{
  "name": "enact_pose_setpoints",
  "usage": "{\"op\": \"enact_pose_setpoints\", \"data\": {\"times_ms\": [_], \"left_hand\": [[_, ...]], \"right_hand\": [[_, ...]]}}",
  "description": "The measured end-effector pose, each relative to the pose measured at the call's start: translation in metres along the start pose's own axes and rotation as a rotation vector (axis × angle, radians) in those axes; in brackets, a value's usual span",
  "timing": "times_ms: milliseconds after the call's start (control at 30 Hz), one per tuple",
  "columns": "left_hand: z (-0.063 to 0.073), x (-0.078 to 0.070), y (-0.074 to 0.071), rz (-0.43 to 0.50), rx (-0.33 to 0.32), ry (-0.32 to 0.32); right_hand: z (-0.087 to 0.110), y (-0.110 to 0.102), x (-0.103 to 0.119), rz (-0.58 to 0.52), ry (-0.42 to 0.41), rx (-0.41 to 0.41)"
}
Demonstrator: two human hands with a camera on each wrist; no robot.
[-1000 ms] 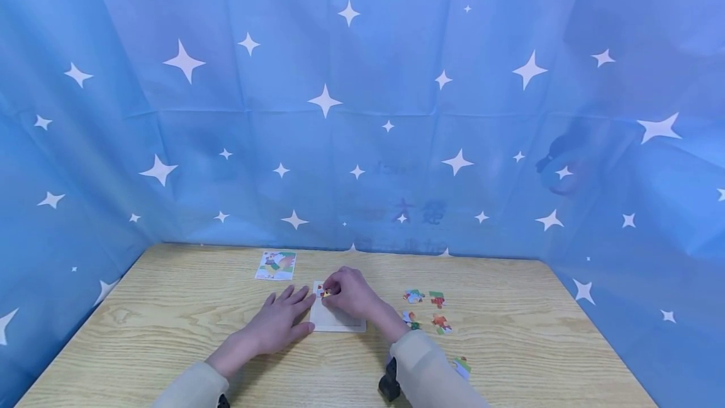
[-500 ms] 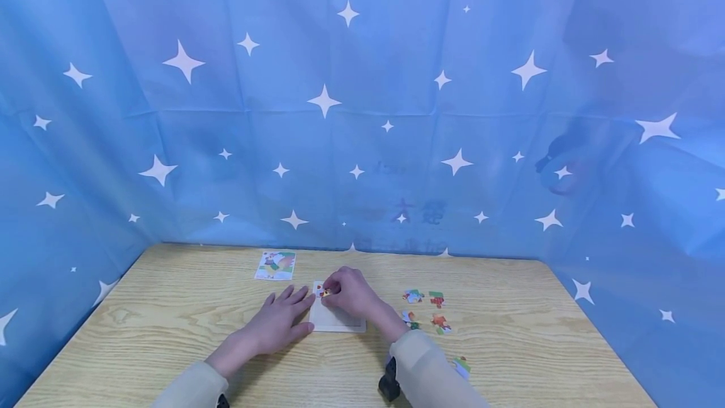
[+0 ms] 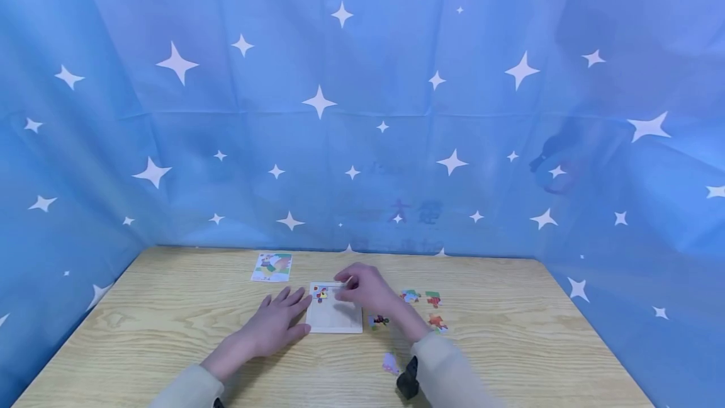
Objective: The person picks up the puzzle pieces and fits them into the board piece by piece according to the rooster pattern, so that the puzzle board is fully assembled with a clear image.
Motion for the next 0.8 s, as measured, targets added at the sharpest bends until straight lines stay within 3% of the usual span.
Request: {"op": "enact_pose_setpoints", "data": {"times_ms": [133, 467, 800], "left_hand": [[0.001, 0.001, 0.001, 0.003, -0.003, 0.0], [0.001, -0.001, -0.002, 0.001, 0.005, -0.009], [0.001, 0.001, 0.003, -0.005, -0.021, 0.019]], "right_hand": [[0.014, -0.029, -0.007, -0.02, 0.014, -0.01], [0.056, -0.097, -0.033, 0.062, 0.071, -0.126], [0.073, -0.113, -0.047, 0.123, 0.125, -0.112]]}}
Point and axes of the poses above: each hand's wrist, its own z-axis away from the middle knuckle, its own y-axis out of the palm, x = y × z, the point moved 4 cm from there along -z, towards the middle knuckle, and after that the axes turned 12 degrees about -z, right-handed, at the moved point
